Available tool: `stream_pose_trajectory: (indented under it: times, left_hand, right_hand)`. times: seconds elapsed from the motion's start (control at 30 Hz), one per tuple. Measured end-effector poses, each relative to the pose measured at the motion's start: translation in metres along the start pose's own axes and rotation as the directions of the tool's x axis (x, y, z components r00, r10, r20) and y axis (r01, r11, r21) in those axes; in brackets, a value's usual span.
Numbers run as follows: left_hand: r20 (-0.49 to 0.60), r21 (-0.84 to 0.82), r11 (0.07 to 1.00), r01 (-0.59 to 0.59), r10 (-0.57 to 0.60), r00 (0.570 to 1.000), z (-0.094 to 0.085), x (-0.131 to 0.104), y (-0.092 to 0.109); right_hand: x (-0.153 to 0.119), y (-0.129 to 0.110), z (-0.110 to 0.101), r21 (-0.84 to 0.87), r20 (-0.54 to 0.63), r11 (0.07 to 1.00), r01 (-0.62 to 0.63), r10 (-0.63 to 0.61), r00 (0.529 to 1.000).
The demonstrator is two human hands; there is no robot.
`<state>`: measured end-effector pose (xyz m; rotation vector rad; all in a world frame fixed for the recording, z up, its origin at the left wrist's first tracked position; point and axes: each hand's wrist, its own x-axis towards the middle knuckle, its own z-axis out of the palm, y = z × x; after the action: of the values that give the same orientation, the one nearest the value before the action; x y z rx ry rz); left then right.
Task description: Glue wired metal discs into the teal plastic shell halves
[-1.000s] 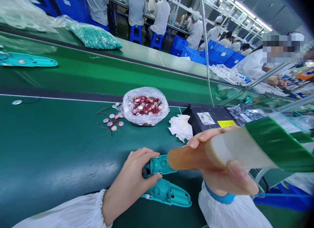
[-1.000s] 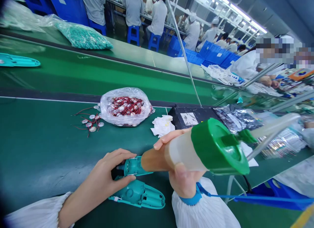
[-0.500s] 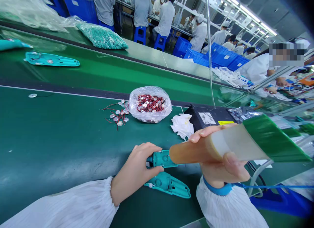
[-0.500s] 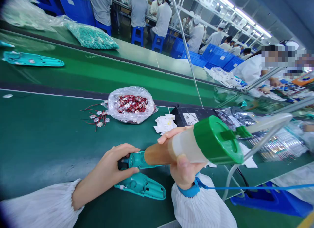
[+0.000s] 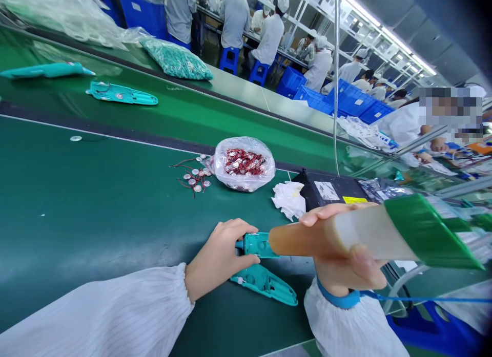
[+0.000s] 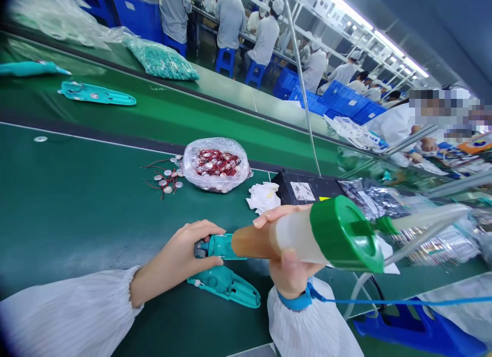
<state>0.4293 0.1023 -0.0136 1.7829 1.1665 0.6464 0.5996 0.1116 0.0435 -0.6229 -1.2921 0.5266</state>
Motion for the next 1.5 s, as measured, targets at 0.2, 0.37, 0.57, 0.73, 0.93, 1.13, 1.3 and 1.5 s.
stream_pose_trajectory:
  times: [0.2,0.37,0.57,0.73,0.93,1.13,1.3,1.5]
  left_hand:
    - [0.002,-0.008,0.999,0.040,-0.040,0.999,0.001,-0.001,0.000]
    - [0.005,-0.002,0.999,0.040,-0.040,0.999,0.002,-0.002,-0.002]
    - [0.015,0.008,0.999,0.054,-0.054,0.998,0.002,-0.002,-0.002]
    - [0.016,0.008,0.998,0.057,-0.057,0.998,0.001,0.000,0.000]
    - [0.034,0.006,0.995,0.100,-0.100,0.994,0.001,-0.003,0.000]
    - [0.027,0.001,0.998,0.067,-0.067,0.997,0.002,-0.002,-0.001]
    - [0.016,0.005,0.999,0.049,-0.049,0.999,0.002,-0.001,-0.002]
    - [0.018,0.003,0.999,0.045,-0.045,0.999,0.000,-0.001,-0.001]
  right_hand:
    - [-0.001,-0.003,-0.001,-0.040,-0.024,0.998,-0.056,0.055,0.998]
    - [-0.001,-0.008,-0.002,-0.071,-0.043,0.990,-0.125,0.122,0.992]
    - [0.001,-0.010,0.001,-0.074,-0.107,0.987,-0.145,0.137,0.985]
    - [-0.001,-0.008,0.001,-0.102,-0.116,0.984,-0.149,0.137,0.984]
    - [-0.001,-0.007,-0.004,-0.049,-0.064,0.988,-0.148,0.144,0.987]
    - [-0.002,-0.007,-0.009,0.005,0.013,0.989,-0.149,0.149,0.989]
    - [-0.001,-0.010,-0.005,-0.001,-0.050,0.978,-0.210,0.210,0.976]
    - [0.009,-0.012,-0.005,-0.059,0.001,0.963,-0.263,0.264,0.965]
